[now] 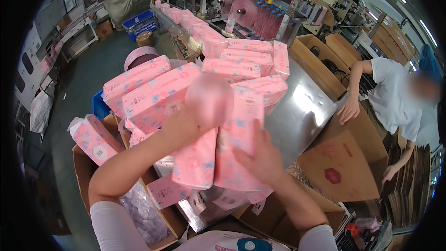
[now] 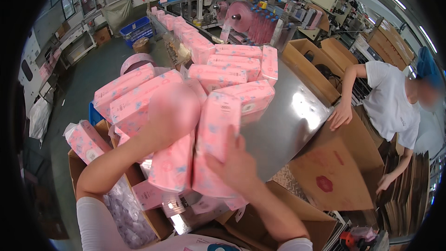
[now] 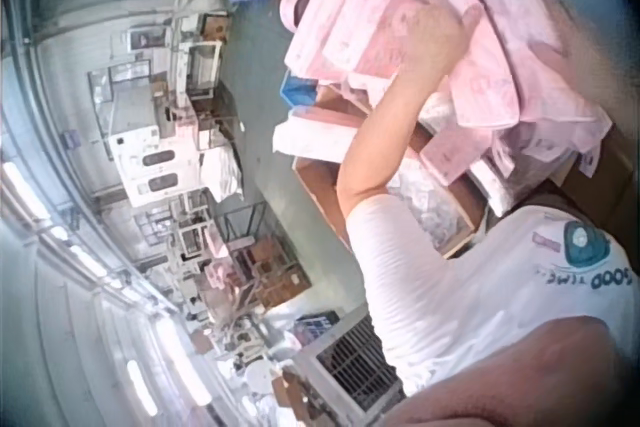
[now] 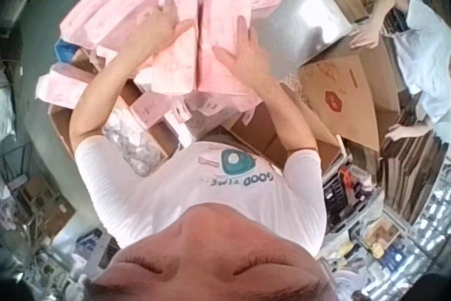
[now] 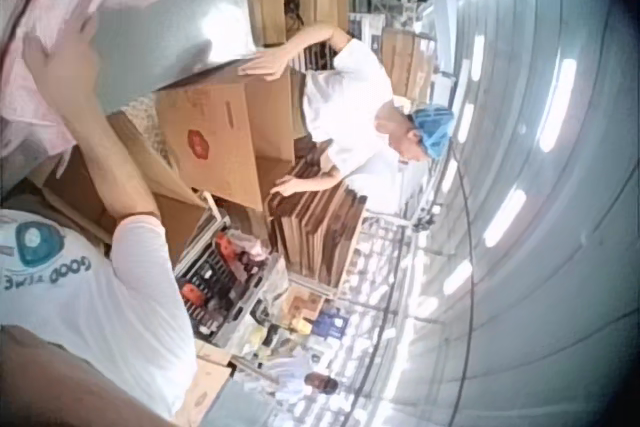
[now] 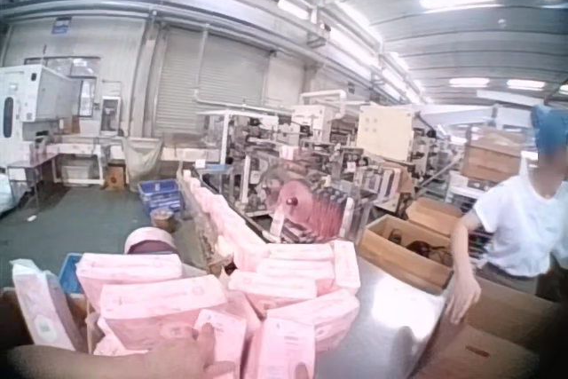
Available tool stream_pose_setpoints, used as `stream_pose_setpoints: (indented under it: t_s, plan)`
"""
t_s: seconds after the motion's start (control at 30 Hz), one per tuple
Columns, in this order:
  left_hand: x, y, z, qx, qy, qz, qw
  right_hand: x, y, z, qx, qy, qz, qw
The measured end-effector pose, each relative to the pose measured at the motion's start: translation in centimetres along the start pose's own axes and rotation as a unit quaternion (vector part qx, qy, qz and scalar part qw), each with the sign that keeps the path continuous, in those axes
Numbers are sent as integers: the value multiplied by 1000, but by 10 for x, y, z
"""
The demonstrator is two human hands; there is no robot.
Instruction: The person packs pink items into cardboard boxes and places the boxes onto a conveyor belt. The person also unfolds flat cardboard into boxes and moves stacks of items at a workstation.
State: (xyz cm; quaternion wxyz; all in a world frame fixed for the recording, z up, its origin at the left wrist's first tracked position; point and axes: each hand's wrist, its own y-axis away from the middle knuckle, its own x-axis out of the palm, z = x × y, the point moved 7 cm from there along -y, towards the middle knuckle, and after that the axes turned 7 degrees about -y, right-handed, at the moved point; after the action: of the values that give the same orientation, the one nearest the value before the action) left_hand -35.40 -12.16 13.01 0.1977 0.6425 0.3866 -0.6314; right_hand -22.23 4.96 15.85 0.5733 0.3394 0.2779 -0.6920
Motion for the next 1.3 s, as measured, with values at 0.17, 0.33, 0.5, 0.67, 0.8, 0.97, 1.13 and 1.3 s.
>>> stream_pose_setpoints:
  t_s: [0.17,0.33,0.5,0.67,0.8,0.97,1.13,1.3]
  plan:
    - [-82,-2,19,29,103,-54,993,21,20,-58,-75,-145,-19,986]
    - [-116,-43,197,-110,-185,-62,974,79,67,-57,-14,232,102,967]
    - [-46,-38,277,-275,19,275,921,55,46,-102,190,95,139,967]
    - [-19,-6,242,-286,337,381,813,-65,82,-106,140,-26,-93,985]
    - [-4,10,198,-294,457,376,750,-25,42,-37,121,-36,-75,989]
    - [-6,33,211,-336,483,381,713,45,27,-117,236,-442,-56,864]
    - [3,64,206,-380,561,372,635,91,33,-136,285,-652,-41,702]
    - [3,79,190,-390,534,371,652,131,60,-156,348,-729,-49,587]
